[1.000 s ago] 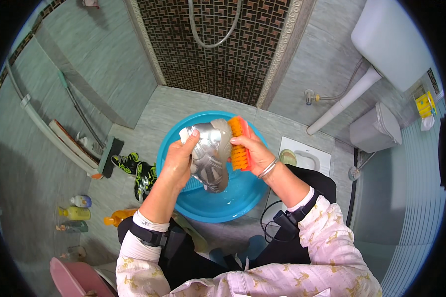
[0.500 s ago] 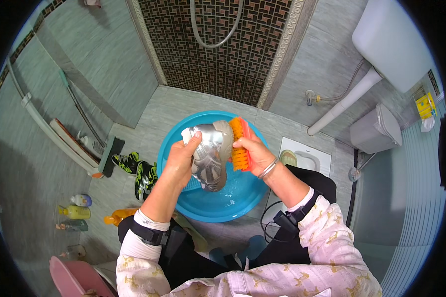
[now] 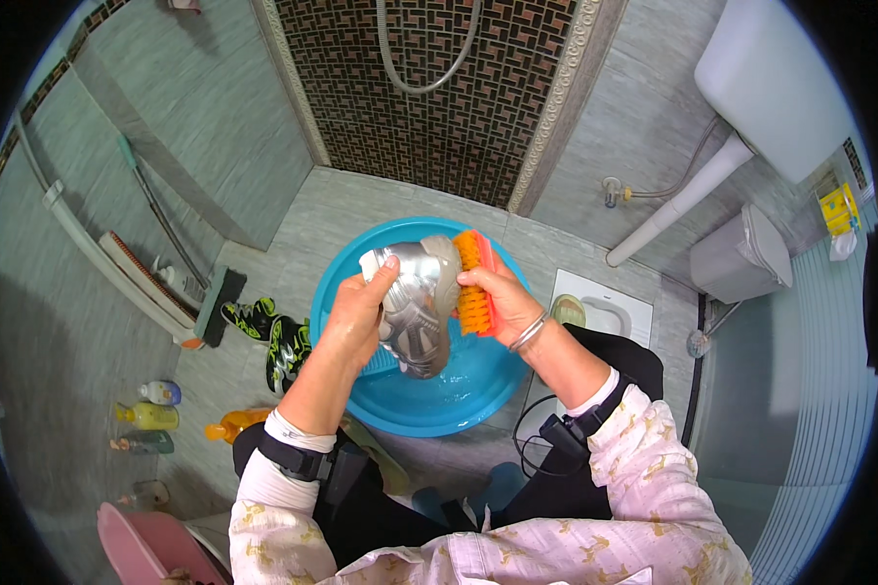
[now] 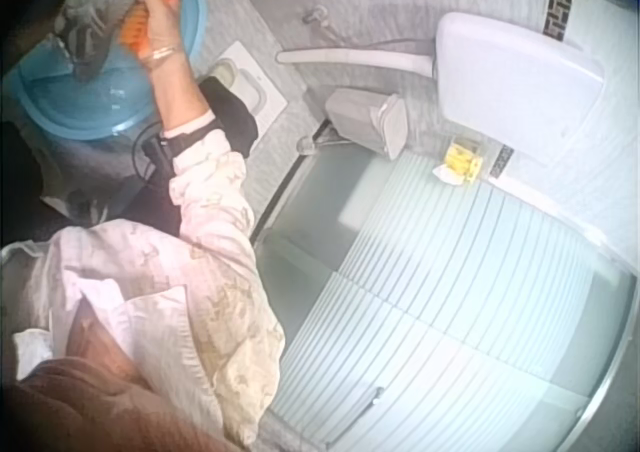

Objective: The person is washing a pair of sneakers using a brush and a sponge in a blue basin filled with water.

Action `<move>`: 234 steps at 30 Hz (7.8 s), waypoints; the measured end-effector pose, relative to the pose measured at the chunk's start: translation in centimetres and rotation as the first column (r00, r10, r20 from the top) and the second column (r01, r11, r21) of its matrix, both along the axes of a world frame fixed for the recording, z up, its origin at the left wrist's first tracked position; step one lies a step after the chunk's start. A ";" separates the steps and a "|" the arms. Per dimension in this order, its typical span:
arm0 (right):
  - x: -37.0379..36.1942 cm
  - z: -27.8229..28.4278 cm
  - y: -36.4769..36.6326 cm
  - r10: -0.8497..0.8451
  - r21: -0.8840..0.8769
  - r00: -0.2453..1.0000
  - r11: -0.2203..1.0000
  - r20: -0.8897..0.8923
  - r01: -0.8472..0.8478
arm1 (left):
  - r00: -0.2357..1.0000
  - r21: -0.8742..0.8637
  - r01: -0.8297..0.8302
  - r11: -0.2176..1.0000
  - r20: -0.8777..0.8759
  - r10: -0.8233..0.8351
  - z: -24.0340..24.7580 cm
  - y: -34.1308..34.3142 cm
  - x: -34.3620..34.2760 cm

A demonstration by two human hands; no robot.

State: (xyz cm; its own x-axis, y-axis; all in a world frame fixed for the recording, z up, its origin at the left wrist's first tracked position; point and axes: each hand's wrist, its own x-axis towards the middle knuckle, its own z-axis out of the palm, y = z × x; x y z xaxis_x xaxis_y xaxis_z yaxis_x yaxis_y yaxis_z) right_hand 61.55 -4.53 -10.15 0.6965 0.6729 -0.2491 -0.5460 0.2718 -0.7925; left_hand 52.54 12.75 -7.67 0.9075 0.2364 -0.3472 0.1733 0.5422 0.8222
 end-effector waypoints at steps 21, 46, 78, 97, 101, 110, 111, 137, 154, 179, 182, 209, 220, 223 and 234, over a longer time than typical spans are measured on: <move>5.1 -17.3 -0.8 0.004 -0.738 0.981 0.660 0.194 0.143 | 0.961 -0.121 -0.219 0.968 -0.197 0.193 -10.2 5.2 -0.8; 1.4 -15.0 9.0 0.019 -0.181 0.607 0.962 0.794 0.206 | 0.872 -0.075 -0.381 0.922 -0.361 0.331 -11.9 6.6 -0.8; 2.9 -27.2 0.4 0.274 -0.726 0.685 0.412 0.675 0.551 | 0.871 -0.055 -0.453 0.890 -0.241 0.428 -11.6 7.8 -0.5; 2.5 -10.2 10.4 0.061 -0.220 0.463 0.929 0.884 0.296 | 0.873 0.031 -0.393 0.919 -0.301 0.384 -11.2 6.2 0.6; 1.7 -7.3 14.1 0.010 -0.135 0.259 0.873 0.966 0.469 | 0.876 0.083 -0.351 0.933 -0.323 0.358 -12.0 5.7 0.4; -2.1 -21.6 4.6 0.212 -0.502 0.505 0.666 0.837 0.551 | 0.842 0.030 -0.439 0.898 -0.334 0.423 -11.8 7.4 -0.4; -1.3 -19.3 5.7 0.127 -0.407 0.470 0.720 0.873 0.562 | 0.856 0.028 -0.420 0.907 -0.318 0.407 -11.8 7.2 -0.8; 2.4 -29.2 -1.5 0.172 -0.896 0.894 0.250 0.414 0.367 | 0.881 -0.045 -0.406 0.913 -0.286 0.378 -10.0 6.4 0.6; -1.1 -13.0 7.5 0.051 -0.185 0.227 0.761 0.973 0.622 | 0.929 -0.096 -0.334 0.938 -0.202 0.310 -9.8 5.3 0.9; -1.6 -20.0 4.5 0.178 -0.323 0.914 0.945 0.364 -0.056 | 0.865 0.553 -0.025 0.833 -0.406 0.296 -8.8 11.8 -5.2; -4.4 -12.5 8.0 0.212 -0.231 0.673 0.971 0.708 -0.063 | 0.883 0.584 -0.050 0.810 -0.353 0.309 -9.8 11.9 -5.0; -1.6 -24.4 9.8 0.457 -0.790 0.668 0.501 0.587 0.352 | 0.746 0.306 -0.384 0.871 -0.454 0.488 -13.8 16.4 -7.9; 0.6 -30.4 0.4 0.160 -0.834 0.836 0.293 0.525 0.468 | 0.763 -0.079 -0.493 0.866 -0.517 0.387 -17.5 19.1 -10.2; -0.9 -28.3 4.2 0.064 -0.578 0.750 0.681 0.658 0.449 | 0.767 -0.103 -0.490 0.866 -0.523 0.372 -18.0 19.4 -10.2; -9.4 -18.6 13.9 0.044 -0.243 0.607 0.938 0.793 0.249 | 0.731 -0.015 -0.495 0.869 -0.548 0.407 -17.8 18.7 -9.8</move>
